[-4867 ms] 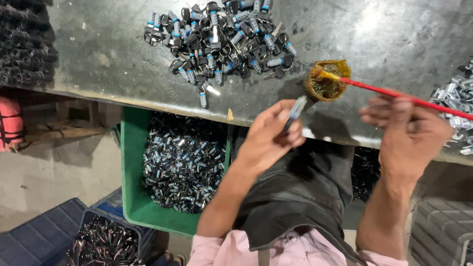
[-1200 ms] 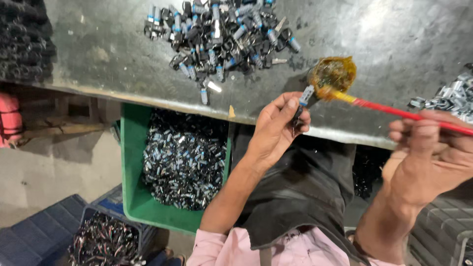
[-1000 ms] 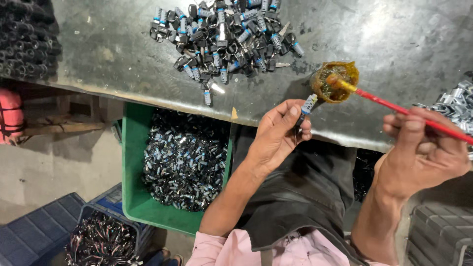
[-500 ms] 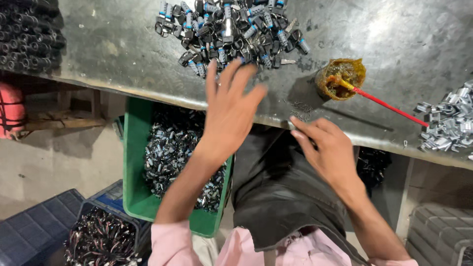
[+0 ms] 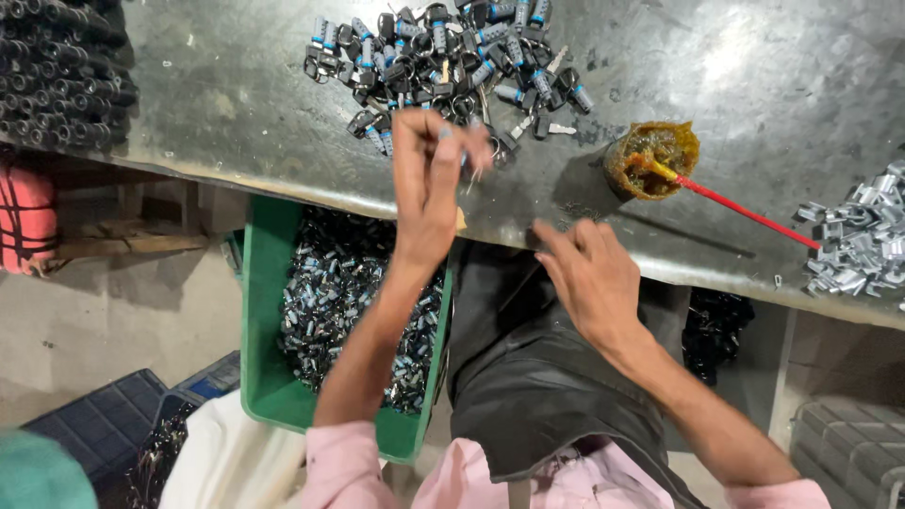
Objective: The person repeatedly picks small cylindrical components from a green bin, applies a brown paste to the top using a red-handled brush, and attaches a small metal clip to each unit. Finished units are placed on the metal table. The process is repeated continuously throughout the clip.
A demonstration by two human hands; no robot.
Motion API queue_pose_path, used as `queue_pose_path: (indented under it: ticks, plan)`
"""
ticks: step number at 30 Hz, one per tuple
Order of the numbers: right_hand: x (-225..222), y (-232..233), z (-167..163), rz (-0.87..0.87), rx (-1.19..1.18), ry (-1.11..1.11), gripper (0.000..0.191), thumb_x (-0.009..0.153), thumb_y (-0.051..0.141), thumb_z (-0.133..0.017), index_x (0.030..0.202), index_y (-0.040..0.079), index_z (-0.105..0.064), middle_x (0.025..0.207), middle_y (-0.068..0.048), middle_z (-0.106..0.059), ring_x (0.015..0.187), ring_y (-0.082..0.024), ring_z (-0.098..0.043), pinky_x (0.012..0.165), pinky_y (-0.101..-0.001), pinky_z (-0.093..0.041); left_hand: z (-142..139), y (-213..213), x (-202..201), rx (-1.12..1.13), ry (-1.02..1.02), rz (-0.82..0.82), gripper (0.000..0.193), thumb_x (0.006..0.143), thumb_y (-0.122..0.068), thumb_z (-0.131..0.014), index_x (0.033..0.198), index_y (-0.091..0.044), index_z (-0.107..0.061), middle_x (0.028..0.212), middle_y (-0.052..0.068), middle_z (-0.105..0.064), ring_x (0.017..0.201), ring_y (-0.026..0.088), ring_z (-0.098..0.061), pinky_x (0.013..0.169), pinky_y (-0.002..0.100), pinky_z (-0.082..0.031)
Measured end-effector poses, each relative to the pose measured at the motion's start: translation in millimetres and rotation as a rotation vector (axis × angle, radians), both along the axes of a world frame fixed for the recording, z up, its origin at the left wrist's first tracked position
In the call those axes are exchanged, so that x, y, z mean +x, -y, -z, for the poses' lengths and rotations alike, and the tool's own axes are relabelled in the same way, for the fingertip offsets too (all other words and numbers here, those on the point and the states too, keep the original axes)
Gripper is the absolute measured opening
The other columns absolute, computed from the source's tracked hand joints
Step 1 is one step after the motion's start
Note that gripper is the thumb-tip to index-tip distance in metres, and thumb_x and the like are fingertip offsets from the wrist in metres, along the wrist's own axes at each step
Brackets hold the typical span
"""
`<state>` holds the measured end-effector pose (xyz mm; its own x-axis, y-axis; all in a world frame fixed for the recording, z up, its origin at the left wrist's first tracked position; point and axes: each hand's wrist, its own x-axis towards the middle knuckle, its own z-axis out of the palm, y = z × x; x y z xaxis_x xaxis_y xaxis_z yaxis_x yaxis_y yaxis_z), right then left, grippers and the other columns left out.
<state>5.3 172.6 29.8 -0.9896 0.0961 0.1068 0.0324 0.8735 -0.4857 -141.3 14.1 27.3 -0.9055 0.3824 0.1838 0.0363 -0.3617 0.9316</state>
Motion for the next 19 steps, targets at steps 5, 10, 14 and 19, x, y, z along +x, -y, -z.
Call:
queue_pose_path:
  ticks: [5,10,14,19]
  plan:
    - [15,-8,0,0.177,-0.474,-0.076,0.017,0.085,0.006,-0.083,0.101,0.012,-0.077,0.079,0.0,-0.054,0.071,-0.013,-0.048,0.062,-0.0291,-0.041,-8,8,63,-0.118,0.531,0.226,0.02,0.11,-0.022,-0.056,0.118,-0.005,-0.062,0.079,-0.004,-0.048,0.072,0.003,-0.047,0.069,0.025,-0.051]
    - [23,-10,-5,0.268,-0.735,-0.037,0.017,0.085,0.001,-0.084,0.099,0.006,-0.075,0.082,0.004,-0.053,0.069,-0.003,-0.041,0.06,-0.0197,-0.034,5,1,86,-0.36,0.344,0.287,0.015,0.101,-0.013,-0.068,0.109,0.0,-0.068,0.089,-0.004,-0.061,0.076,0.001,-0.045,0.067,0.02,-0.037]
    - [21,-9,-4,0.258,-0.804,-0.023,0.017,0.084,-0.001,-0.083,0.099,0.004,-0.075,0.084,0.005,-0.055,0.069,-0.003,-0.039,0.06,-0.0192,-0.034,16,3,82,-0.325,0.247,0.312,0.014,0.105,-0.015,-0.065,0.103,-0.001,-0.067,0.094,-0.004,-0.066,0.087,0.003,-0.055,0.077,0.023,-0.047]
    - [18,-4,6,0.294,-0.849,-0.011,0.017,0.085,0.0,-0.082,0.1,0.004,-0.076,0.081,0.004,-0.05,0.07,-0.004,-0.039,0.06,-0.0208,-0.033,26,1,77,-0.505,0.119,0.318,0.016,0.109,-0.018,-0.061,0.104,-0.003,-0.063,0.088,0.001,-0.061,0.086,0.008,-0.053,0.078,0.027,-0.048]
